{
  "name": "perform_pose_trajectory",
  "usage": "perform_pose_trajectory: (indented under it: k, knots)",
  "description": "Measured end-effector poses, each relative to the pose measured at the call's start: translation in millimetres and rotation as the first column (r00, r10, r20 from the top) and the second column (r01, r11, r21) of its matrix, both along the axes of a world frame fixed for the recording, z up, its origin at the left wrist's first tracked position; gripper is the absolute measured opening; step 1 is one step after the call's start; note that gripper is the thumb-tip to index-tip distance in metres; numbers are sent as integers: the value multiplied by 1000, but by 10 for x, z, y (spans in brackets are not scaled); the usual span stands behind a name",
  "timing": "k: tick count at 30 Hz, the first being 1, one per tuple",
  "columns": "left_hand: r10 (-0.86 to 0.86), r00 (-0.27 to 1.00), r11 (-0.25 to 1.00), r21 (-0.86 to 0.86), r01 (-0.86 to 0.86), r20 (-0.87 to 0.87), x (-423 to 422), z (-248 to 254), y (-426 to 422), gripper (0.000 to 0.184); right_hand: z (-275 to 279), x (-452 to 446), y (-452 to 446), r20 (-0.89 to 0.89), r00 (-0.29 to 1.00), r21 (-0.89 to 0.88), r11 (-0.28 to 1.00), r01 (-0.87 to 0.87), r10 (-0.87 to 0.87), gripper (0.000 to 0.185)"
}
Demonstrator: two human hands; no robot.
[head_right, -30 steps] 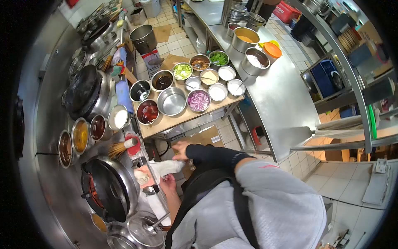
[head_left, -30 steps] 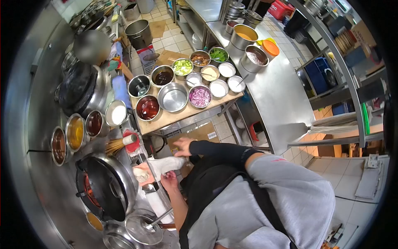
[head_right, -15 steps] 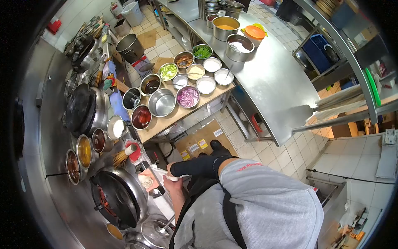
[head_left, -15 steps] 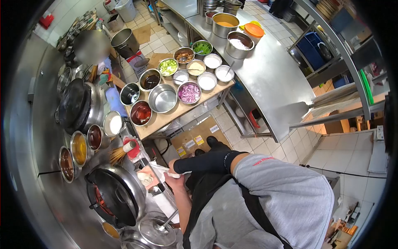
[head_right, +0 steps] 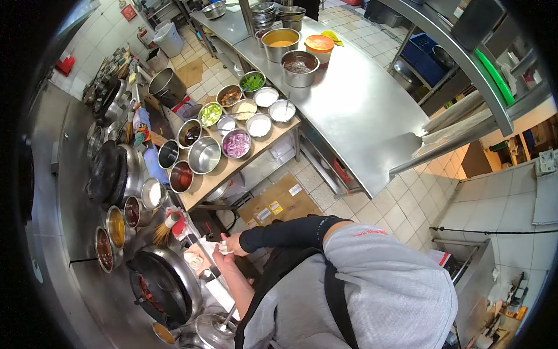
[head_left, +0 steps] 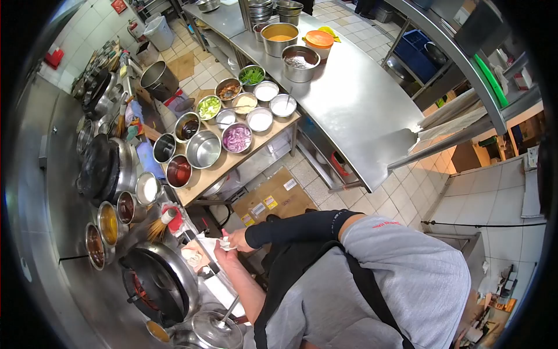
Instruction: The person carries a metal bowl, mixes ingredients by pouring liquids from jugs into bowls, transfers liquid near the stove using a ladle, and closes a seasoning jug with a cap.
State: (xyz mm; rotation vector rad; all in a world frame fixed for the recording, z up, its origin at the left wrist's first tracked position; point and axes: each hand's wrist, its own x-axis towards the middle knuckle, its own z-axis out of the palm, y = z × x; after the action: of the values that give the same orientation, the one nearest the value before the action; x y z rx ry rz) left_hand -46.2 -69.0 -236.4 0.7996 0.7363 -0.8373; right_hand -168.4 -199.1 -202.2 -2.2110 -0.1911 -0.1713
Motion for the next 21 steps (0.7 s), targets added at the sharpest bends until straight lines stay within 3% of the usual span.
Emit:
perform_pose_trajectory:
  k: [2,3,5,6,8,10,14,15,17,19,21]
  knots:
    - [141,990,989,-46,-141,-13,-149,71,0,32,-131,-213,-72,-198,976,80,991,110,-93,21]
    - [112,994,985,-131,-112,-7,-183,38,53,29,-211,-407,-126,-185,968,140,971,195,-168,22]
    - [79,997,975,-208,-72,25,-317,-55,181,26,-567,-843,-307,-264,957,33,990,137,-123,20]
    - [76,996,977,-203,-65,47,-433,-40,190,26,-1137,-1021,-399,-129,982,-348,920,-178,141,20]
    - [85,995,969,-236,-69,57,-695,-18,198,25,-1076,-1714,-544,-461,880,-140,989,52,-111,25]
    - [120,992,946,-308,-105,29,-1141,36,214,26,-1455,-2614,-730,-619,768,-213,976,41,-167,24]
    - [169,986,911,-382,-154,6,-1511,-165,308,26,-2037,-4333,-936,-762,597,-328,944,-21,-252,23]
    - [200,980,935,-300,-190,4,-1641,-8,251,25,-2134,-4710,-913,-797,537,-304,952,40,-277,23]
    - [150,988,950,-283,-130,49,-1813,-42,250,25,-2148,-5256,-851,-932,205,-209,903,375,-300,27]
    - [92,995,944,-321,-75,39,-1968,-54,259,25,-2072,-5665,-743,-947,47,-237,789,566,-317,26]
    - [64,998,968,-242,-60,10,-2096,-35,199,24,-1914,-5957,-627,-951,-21,-244,709,661,-308,24]
